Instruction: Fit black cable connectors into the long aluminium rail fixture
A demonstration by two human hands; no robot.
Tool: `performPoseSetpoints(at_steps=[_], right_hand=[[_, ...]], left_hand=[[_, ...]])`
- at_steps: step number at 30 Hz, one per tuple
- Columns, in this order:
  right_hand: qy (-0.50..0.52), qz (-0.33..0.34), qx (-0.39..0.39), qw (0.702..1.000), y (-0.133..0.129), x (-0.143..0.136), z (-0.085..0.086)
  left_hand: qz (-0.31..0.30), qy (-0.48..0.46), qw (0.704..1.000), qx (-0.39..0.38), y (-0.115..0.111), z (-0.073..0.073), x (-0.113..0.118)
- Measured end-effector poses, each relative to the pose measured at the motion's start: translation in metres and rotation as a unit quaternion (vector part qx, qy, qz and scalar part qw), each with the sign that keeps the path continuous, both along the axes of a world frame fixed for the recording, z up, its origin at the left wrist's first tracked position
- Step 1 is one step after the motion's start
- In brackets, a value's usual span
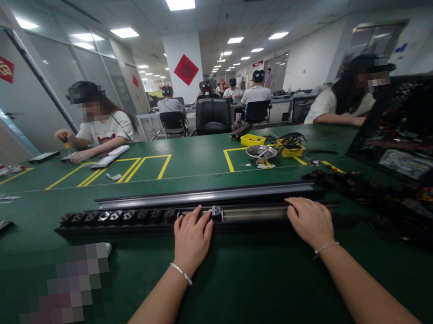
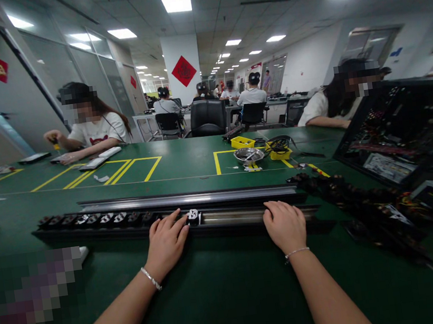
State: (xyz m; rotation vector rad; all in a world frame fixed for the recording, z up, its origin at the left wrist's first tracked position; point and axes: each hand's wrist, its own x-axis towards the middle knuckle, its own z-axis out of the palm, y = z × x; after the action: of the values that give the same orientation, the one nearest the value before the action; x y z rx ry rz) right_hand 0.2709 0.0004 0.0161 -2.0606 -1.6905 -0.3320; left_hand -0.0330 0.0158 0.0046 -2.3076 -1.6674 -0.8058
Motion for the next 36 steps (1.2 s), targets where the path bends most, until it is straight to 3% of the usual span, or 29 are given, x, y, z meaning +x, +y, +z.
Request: performPoseSetpoints(at_steps=[17, 27, 36], right_hand=[[-0.009, 0.002, 0.017, 1.0, 0.002, 0.0025, -0.0039], [0.001, -0.005, 0.007, 1.0, 0.0001, -0.0004, -0.0002], [0.004, -0.005, 0.003, 1.0, 0.0001, -0.0015, 0.0012]], left_hand=[[-0.004, 0.02, 1.0, -0.015, -0.0046, 0.0044, 0.0056], [-0.047, -0.04, 0.998, -0.006, -0.0041, 0.0022, 0.0055], [-0.06, -0.022, 0.998, -0.024, -0.0054, 0.0045, 0.0058]])
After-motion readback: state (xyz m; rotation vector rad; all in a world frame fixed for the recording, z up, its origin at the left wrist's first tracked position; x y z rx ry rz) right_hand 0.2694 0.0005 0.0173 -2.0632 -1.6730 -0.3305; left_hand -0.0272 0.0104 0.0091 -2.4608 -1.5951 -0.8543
